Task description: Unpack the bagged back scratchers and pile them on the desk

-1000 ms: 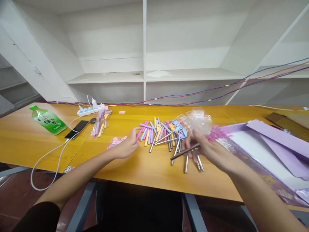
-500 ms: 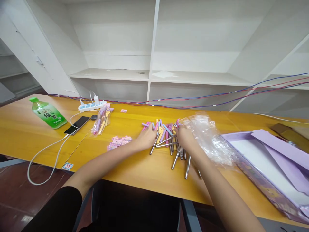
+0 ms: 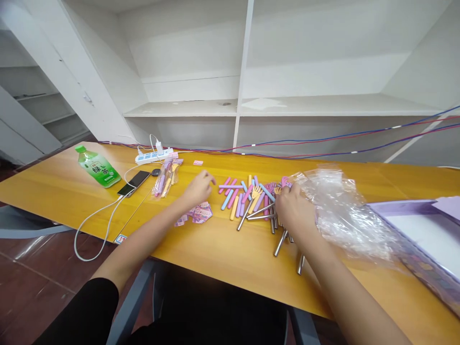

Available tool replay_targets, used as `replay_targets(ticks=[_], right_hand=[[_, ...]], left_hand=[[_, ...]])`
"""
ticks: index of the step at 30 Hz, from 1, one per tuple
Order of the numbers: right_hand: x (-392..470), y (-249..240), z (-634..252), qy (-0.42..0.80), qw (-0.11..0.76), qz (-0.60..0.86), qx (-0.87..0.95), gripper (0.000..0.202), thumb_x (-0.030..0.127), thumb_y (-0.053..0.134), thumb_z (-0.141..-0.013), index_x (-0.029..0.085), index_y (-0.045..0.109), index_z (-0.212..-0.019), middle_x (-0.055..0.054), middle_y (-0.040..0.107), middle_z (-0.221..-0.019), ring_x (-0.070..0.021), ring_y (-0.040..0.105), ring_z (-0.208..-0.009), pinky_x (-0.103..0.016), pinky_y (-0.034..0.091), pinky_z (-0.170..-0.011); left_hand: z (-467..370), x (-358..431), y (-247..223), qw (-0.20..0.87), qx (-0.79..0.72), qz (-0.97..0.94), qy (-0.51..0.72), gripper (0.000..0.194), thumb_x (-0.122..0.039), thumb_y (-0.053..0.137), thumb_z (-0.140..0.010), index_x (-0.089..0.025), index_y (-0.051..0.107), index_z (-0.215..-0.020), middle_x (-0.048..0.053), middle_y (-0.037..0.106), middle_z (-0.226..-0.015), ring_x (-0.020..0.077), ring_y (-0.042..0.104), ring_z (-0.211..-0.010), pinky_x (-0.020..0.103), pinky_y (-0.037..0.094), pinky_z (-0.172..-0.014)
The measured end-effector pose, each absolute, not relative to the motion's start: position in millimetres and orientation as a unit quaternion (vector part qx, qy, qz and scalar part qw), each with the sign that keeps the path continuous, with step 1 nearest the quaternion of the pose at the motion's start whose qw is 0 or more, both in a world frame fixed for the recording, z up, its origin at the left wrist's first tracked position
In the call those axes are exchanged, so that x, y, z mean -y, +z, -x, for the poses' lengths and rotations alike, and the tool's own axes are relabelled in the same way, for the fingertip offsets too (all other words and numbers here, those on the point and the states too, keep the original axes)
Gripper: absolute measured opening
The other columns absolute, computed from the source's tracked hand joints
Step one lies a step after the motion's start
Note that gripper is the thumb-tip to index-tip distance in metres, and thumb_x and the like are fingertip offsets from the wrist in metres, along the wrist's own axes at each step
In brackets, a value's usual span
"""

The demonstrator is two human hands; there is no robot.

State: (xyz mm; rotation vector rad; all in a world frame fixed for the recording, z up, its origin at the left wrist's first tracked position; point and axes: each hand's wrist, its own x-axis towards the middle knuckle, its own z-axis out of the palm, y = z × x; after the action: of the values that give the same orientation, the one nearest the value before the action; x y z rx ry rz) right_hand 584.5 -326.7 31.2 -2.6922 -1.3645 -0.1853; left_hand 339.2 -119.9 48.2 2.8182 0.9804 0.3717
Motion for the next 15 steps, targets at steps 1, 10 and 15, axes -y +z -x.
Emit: replay_targets(ticks=[1,10,15], right_hand=[[333.5,34.5,-578.8,-0.08,0.06,0.888,0.448,0.042,0.025,0.037,-0.106,0.002,0.066,-0.127,-0.034,0.06,-0.128,-0.0404,0.073,-0.098,-0.048,0.055,-0.079],[407.2,44.6,-528.7,-0.138,0.189,0.855,0.463,0.031,0.042,0.046,-0.105,0.023,0.07,-0.109,-0.01,0.072,-0.108,-0.0228,0.062,-0.075,-0.033,0.029,-0.056],[428.6,47.8,-522.5,-0.164,0.253,0.826,0.476,0.03,0.041,0.045,-0.105,0.023,0.067,-0.094,-0.007,0.072,-0.09,-0.0204,0.061,-0.071,-0.032,0.033,-0.059]], left_hand=[[-326.2,102.7,52.0,0.051,-0.359,-0.924,0.123,0.035,-0.008,0.046,-0.098,-0.017,0.071,-0.121,0.015,0.062,-0.132,0.0273,0.06,-0.123,0.039,0.049,-0.109],[-257.9,10.5,46.5,-0.018,-0.57,-0.817,0.088,0.061,-0.033,0.06,-0.098,0.001,0.045,-0.147,0.037,0.049,-0.15,0.0465,0.042,-0.139,0.056,0.036,-0.112],[-261.0,1.6,48.7,0.005,-0.582,-0.809,0.079,0.059,-0.031,0.064,-0.095,-0.006,0.05,-0.146,0.031,0.06,-0.144,0.0433,0.049,-0.14,0.052,0.041,-0.11]])
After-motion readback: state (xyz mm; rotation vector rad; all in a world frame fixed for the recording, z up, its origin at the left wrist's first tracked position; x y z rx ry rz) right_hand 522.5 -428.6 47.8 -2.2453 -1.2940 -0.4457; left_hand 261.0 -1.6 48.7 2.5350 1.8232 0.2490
